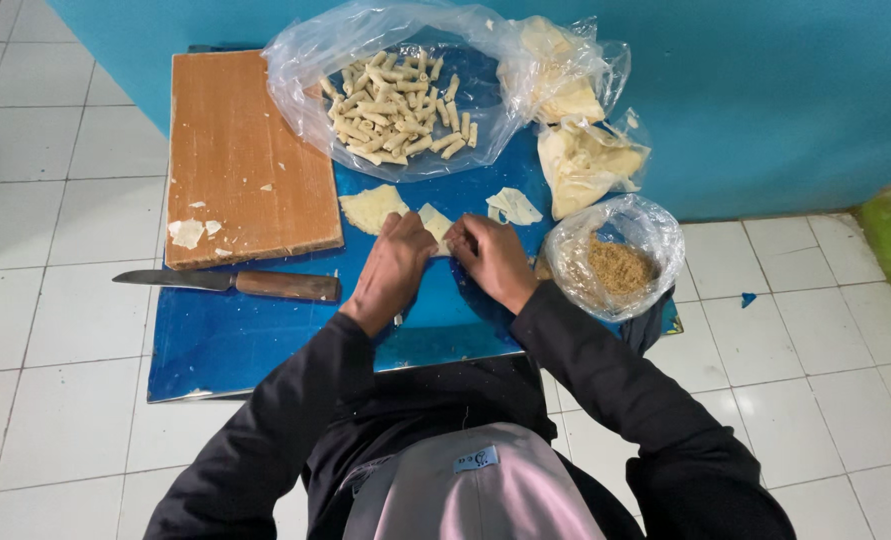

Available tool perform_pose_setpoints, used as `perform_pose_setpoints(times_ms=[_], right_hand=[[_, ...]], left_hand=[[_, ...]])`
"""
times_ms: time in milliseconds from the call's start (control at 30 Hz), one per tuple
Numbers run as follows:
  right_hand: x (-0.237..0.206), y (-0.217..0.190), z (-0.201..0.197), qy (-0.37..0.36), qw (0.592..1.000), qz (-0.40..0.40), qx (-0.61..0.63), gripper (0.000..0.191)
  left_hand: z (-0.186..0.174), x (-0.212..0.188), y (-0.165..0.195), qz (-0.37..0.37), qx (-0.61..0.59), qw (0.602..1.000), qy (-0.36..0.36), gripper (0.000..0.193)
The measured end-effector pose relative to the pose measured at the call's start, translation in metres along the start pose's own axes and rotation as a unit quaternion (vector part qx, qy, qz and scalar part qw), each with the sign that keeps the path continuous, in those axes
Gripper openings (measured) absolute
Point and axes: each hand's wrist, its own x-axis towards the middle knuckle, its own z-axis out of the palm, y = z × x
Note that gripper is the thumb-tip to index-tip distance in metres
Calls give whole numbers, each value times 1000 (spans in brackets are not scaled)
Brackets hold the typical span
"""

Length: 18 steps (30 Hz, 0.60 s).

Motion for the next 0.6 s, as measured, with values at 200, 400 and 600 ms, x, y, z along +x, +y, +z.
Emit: perform_pose_setpoints(times_ms=[200, 400, 600], right_hand=[[-3, 0, 3, 14, 995, -83, -57, 9], [-7, 4, 2, -16, 983, -137, -119, 14], [7, 14, 5, -40, 991, -105, -69, 13]], left_hand=[[9, 11, -10, -111, -116, 987, 22, 5], [-2, 8, 0, -105, -141, 984, 13, 5], [-8, 2, 2, -80, -151, 985, -3, 9]])
